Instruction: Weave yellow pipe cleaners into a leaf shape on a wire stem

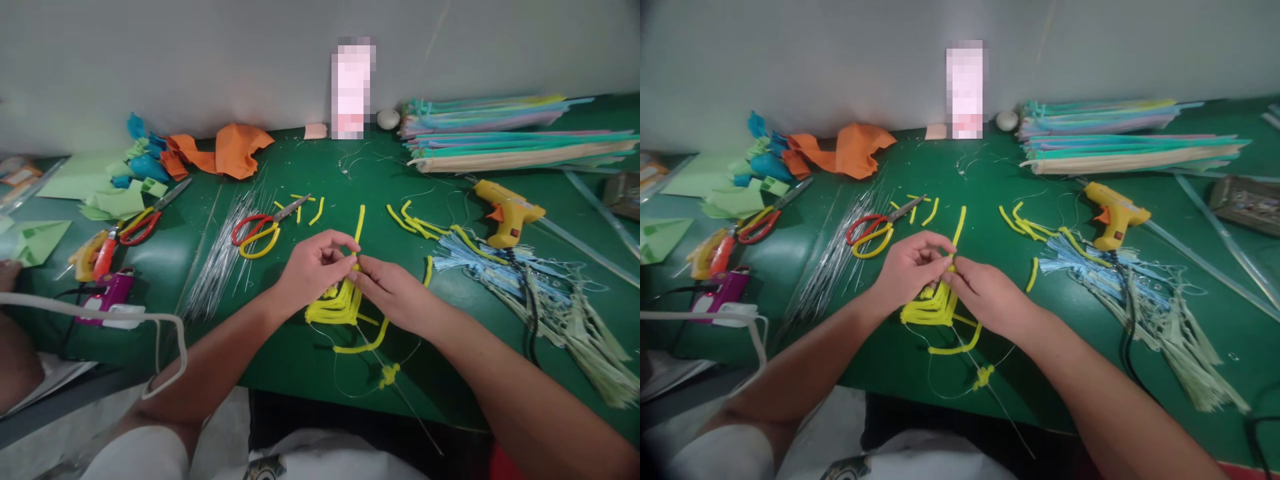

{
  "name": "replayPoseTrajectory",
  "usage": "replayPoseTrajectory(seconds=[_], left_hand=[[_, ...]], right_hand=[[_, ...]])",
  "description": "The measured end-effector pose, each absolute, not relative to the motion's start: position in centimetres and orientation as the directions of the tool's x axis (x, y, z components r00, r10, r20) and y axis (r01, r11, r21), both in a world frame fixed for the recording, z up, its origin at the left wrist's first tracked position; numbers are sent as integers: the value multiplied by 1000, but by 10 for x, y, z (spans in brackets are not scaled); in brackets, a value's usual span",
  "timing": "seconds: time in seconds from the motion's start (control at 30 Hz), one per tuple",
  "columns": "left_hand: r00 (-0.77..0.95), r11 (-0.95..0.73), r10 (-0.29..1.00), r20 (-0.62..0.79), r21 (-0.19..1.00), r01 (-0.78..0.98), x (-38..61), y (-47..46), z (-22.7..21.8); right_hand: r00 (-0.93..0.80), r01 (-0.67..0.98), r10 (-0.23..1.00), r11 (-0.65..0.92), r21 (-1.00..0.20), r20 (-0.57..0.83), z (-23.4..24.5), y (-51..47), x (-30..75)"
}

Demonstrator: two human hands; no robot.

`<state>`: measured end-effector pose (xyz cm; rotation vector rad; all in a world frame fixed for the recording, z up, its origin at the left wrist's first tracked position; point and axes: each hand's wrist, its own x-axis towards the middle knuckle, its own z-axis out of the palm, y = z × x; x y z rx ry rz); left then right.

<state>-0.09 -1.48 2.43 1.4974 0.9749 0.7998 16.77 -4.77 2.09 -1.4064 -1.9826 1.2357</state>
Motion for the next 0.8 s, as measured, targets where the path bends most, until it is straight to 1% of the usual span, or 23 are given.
replayPoseTrajectory(seconds=[0.17,0.27,0.37,0.57,0.67,0.8], left_hand=[[408,-43,912,-28,985,166,-1,-12,22],[411,-87,912,1,977,192,-1,-12,20],[440,-150,897,47,968,202,-3,-10,21],[489,-301,850,199,943,140,-6,-8,29],[487,-321,844,224,939,125,-5,-10,30],[451,-318,861,235,941,118,-3,-13,29]], right_hand=[[-388,524,916,129,-842,-101,23,-48,170],[-353,530,933,137,-837,-71,24,-48,172],[-319,537,946,130,-833,-58,25,-48,174],[-276,550,961,156,-820,-2,32,-51,175],[-276,531,961,146,-835,-8,33,-52,175],[-301,450,953,114,-886,-30,30,-53,177]])
